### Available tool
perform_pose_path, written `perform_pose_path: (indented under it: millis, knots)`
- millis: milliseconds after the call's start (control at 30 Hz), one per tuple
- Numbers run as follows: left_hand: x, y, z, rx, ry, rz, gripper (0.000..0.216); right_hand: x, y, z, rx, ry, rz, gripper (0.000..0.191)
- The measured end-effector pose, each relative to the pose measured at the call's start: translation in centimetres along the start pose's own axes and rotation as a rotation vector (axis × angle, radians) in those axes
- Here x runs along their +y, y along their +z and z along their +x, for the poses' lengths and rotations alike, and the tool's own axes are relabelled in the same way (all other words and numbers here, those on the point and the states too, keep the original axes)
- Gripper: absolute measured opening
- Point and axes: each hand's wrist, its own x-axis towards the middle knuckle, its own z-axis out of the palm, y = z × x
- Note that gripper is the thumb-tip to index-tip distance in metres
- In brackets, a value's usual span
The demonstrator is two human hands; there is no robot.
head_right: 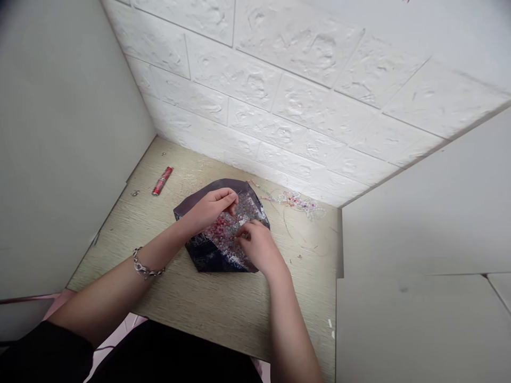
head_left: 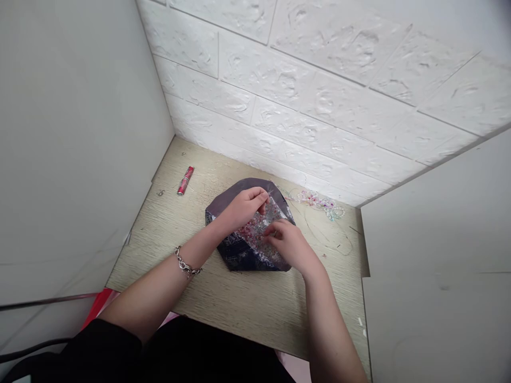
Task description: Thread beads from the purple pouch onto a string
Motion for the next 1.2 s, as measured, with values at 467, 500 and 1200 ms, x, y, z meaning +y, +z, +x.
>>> perform_pose_path:
  millis: [467,500,1200]
  knots:
    - [0.8,0.1,-0.3,-0.001,-0.037,0.098,0.025,-0.4,1.7,-0.3,-0.12,-0.041,-0.115,0.01]
    - [0.8,0.2,-0.3,0.0,-0.042,0.104,0.024,-0.5,1.7,-0.3,-0.122,-0.047,-0.131,0.011]
    - [0.7,0.2,-0.3,0.015,-0.057,0.171,0.024,-0.1,0.6,0.0,0.044,-0.013,-0.227,0.02]
